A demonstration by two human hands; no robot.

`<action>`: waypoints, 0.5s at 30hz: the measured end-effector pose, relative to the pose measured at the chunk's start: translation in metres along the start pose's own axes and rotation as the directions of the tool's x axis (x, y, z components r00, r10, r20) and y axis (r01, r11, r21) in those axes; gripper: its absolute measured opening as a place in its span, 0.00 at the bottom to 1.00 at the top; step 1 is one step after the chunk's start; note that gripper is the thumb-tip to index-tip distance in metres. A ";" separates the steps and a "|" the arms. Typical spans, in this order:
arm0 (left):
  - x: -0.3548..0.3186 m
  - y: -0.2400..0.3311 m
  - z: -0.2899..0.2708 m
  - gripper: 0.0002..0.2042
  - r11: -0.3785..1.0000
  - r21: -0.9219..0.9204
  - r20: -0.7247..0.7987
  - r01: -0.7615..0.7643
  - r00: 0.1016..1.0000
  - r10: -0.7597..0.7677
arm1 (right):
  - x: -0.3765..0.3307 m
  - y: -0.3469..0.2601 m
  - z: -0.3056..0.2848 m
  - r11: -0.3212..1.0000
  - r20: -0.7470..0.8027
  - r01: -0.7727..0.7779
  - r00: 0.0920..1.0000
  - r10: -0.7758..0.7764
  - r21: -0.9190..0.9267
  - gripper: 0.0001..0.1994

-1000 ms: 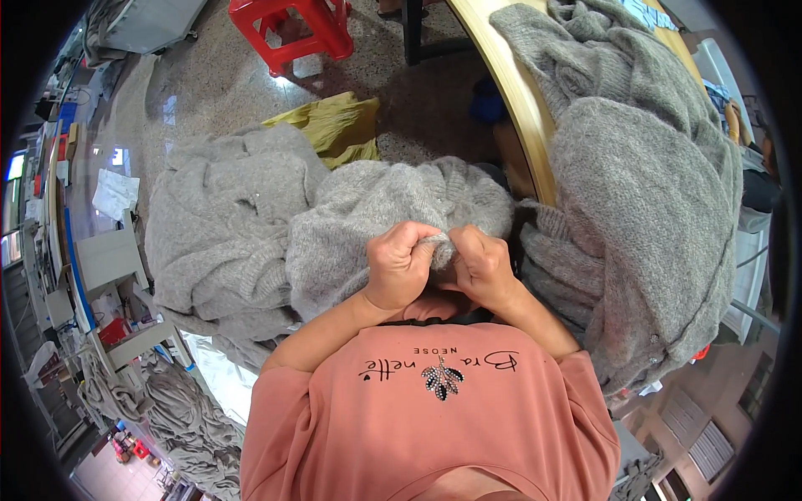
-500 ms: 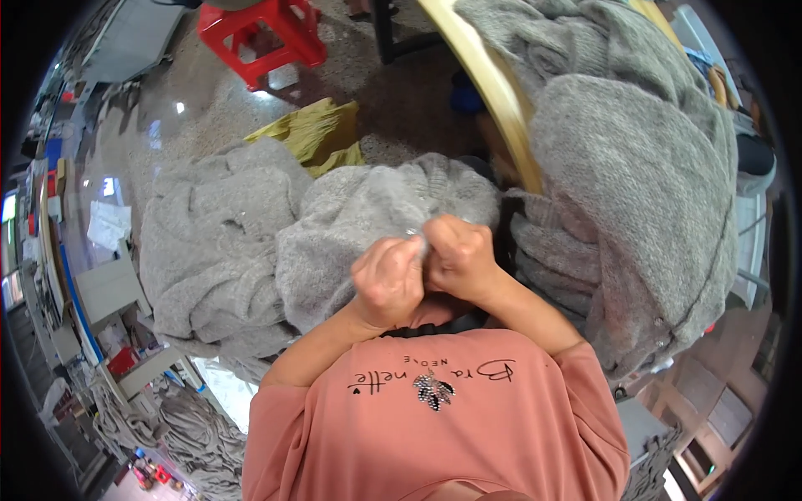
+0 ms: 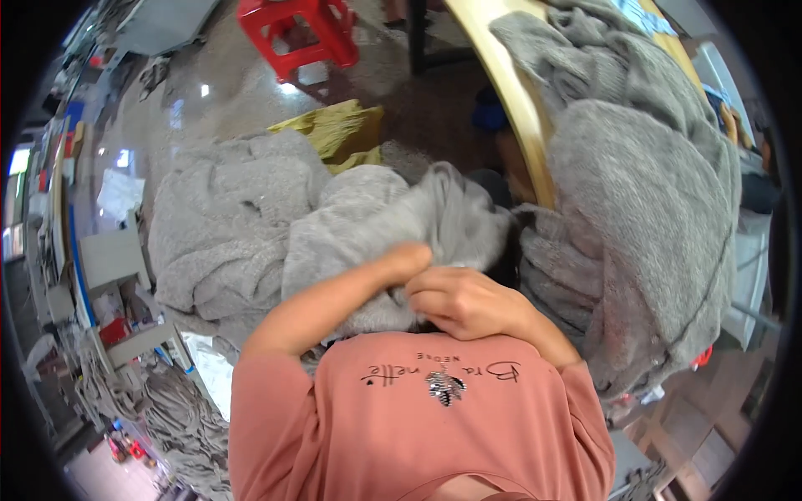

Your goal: Inspecting and cleaning a fuzzy grey garment in a sewing factory environment.

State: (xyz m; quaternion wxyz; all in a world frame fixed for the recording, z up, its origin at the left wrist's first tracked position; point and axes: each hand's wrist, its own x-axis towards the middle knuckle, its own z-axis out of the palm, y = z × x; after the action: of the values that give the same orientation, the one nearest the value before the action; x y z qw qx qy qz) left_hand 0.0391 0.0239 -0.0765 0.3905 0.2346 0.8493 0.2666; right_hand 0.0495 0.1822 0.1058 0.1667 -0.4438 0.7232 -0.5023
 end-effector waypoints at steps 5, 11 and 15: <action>-0.104 -0.017 -0.164 0.10 0.878 0.336 -0.726 0.341 0.688 0.011 | -0.039 0.019 -0.013 0.983 -0.338 -0.135 0.926 0.171 0.128 0.13; -0.440 0.031 -0.290 0.14 0.900 -0.354 -0.681 -0.253 -0.590 -0.434 | -0.029 0.015 -0.011 0.953 -0.300 -0.288 0.905 0.301 0.089 0.08; -0.742 0.040 -0.249 0.17 0.635 -0.021 -0.885 0.772 -0.310 0.347 | -0.024 0.017 -0.002 0.948 -0.293 -0.304 0.902 0.318 0.094 0.07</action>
State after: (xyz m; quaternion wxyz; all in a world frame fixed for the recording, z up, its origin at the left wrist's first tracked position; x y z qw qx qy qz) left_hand 0.2846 -0.4629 0.4861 -0.5017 -0.1520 0.8468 -0.0901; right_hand 0.0536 0.2039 0.0872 0.1414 -0.2362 0.7898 -0.5482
